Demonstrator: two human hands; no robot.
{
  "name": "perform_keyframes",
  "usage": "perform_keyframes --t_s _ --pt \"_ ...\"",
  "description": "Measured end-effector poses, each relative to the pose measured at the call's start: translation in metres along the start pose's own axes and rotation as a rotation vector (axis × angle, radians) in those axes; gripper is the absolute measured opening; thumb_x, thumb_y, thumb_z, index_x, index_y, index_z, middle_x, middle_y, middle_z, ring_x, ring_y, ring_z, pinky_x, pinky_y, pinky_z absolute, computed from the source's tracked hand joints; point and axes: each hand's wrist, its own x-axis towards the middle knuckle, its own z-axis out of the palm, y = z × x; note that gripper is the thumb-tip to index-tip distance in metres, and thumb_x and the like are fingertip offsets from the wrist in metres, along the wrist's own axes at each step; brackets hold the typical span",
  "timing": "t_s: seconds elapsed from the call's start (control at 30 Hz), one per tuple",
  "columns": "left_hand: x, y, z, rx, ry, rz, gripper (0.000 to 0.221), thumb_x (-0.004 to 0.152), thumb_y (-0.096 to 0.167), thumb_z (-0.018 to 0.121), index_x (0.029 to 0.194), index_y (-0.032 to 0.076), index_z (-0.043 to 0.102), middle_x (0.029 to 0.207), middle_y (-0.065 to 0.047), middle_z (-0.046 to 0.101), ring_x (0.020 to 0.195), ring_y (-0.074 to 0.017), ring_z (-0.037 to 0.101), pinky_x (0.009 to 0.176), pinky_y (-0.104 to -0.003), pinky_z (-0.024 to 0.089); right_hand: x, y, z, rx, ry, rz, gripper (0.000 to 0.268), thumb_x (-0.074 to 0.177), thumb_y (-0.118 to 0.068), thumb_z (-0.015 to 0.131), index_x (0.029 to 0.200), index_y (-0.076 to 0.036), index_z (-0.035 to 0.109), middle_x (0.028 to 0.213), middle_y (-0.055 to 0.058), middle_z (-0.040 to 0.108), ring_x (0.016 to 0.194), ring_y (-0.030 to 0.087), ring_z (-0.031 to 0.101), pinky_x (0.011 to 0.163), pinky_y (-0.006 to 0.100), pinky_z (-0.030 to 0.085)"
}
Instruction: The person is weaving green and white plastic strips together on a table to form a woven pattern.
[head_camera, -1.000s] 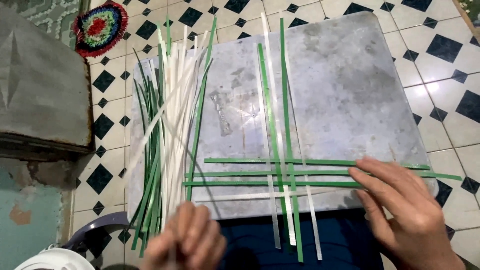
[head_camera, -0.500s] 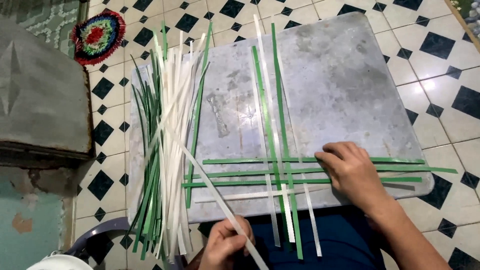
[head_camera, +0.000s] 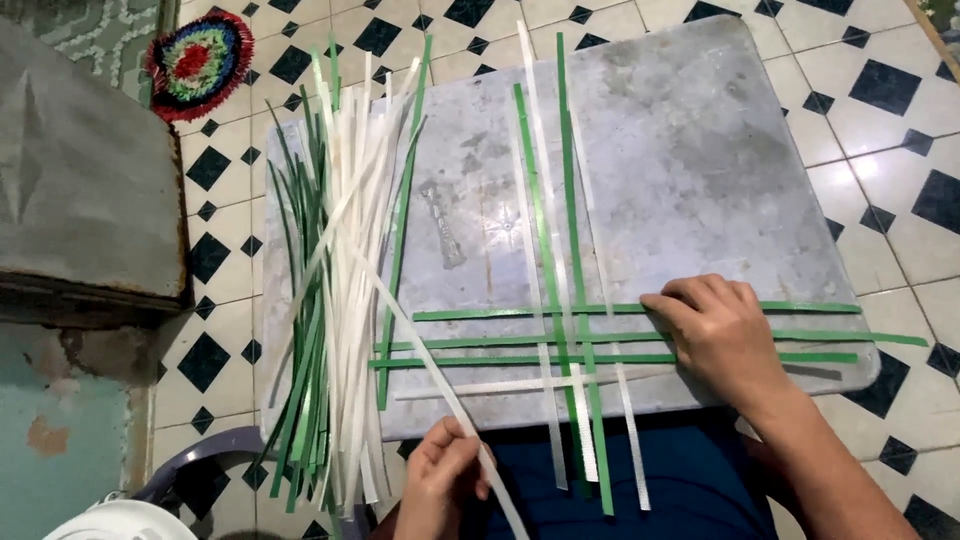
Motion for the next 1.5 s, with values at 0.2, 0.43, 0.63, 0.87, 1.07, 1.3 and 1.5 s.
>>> perform_keyframes --t_s 0.2,0.43,0.63,0.87,1.07,1.3,1.5 --pt "-0.025 -0.006 0.03 0.091 -0.203 -0.164 0.012 0.087 0.002 0.069 0.094 -0.002 0.059 0.072 -0.021 0.07 0.058 -0.0239 0.067 0.05 -0.027 0.053 0.0 -0.001 0.004 -0.029 -0.019 0.015 0.023 0.084 -0.021 0.069 0.107 -0.022 0.071 0.104 0.003 0.067 0.095 0.025 0.062 0.079 0.043 0.047" --pt "-0.067 0.044 0.097 0.048 -0.285 -0.456 0.007 0.094 -0.001 0.063 0.1 0.0 0.061 0.084 -0.014 0.072 0.069 -0.0166 0.066 0.073 -0.025 0.054 0.001 -0.005 0.002 -0.013 -0.021 0.048 0.021 0.087 -0.021 0.067 0.108 -0.019 0.071 0.104 0.004 0.067 0.096 0.026 0.062 0.077 0.044 0.047" --pt "-0.064 0.038 0.109 -0.015 -0.588 -0.411 0.012 0.098 0.009 0.064 0.107 0.004 0.058 0.084 -0.005 0.069 0.073 -0.0064 0.065 0.072 -0.015 0.049 0.0 -0.005 0.008 0.003 0.026 0.046 0.018 0.089 -0.021 0.069 0.106 -0.017 0.072 0.103 0.004 0.066 0.096 0.027 0.061 0.076 0.043 0.048" --pt "-0.073 0.019 0.13 -0.127 -0.589 -0.43 0.008 0.094 0.007 0.068 0.096 0.004 0.061 0.098 -0.011 0.07 0.08 -0.0125 0.065 0.08 -0.022 0.051 0.005 -0.008 0.007 0.044 0.026 0.051 0.016 0.088 -0.019 0.068 0.103 -0.013 0.071 0.1 0.007 0.064 0.092 0.029 0.059 0.074 0.047 0.046" --pt "-0.038 0.041 0.104 0.499 0.139 -0.057 0.038 0.059 0.009 0.088 0.095 0.016 0.079 0.087 -0.001 0.075 0.071 -0.0112 0.076 0.065 -0.02 0.061 0.006 -0.007 0.004 0.084 0.085 0.051 0.014 0.088 -0.016 0.066 0.099 -0.011 0.072 0.095 0.009 0.064 0.086 0.031 0.057 0.069 0.045 0.044" --pt "0.0 0.165 0.016 1.146 0.483 0.316 0.02 0.089 0.025 0.059 0.102 0.016 0.07 0.079 -0.003 0.075 0.073 -0.0176 0.066 0.07 -0.032 0.05 0.006 -0.007 0.003 0.069 0.045 0.005 0.022 0.087 -0.017 0.067 0.108 -0.014 0.069 0.098 0.01 0.064 0.089 0.028 0.059 0.072 0.043 0.048" --pt "0.023 0.166 -0.014 1.552 0.581 0.227 0.031 0.093 0.033 0.056 0.119 0.017 0.066 0.097 -0.004 0.075 0.089 -0.0283 0.07 0.073 -0.045 0.057 0.006 -0.004 0.007 0.059 0.069 -0.017 0.024 0.087 -0.022 0.069 0.11 -0.02 0.069 0.094 0.007 0.062 0.084 0.025 0.058 0.068 0.039 0.045"
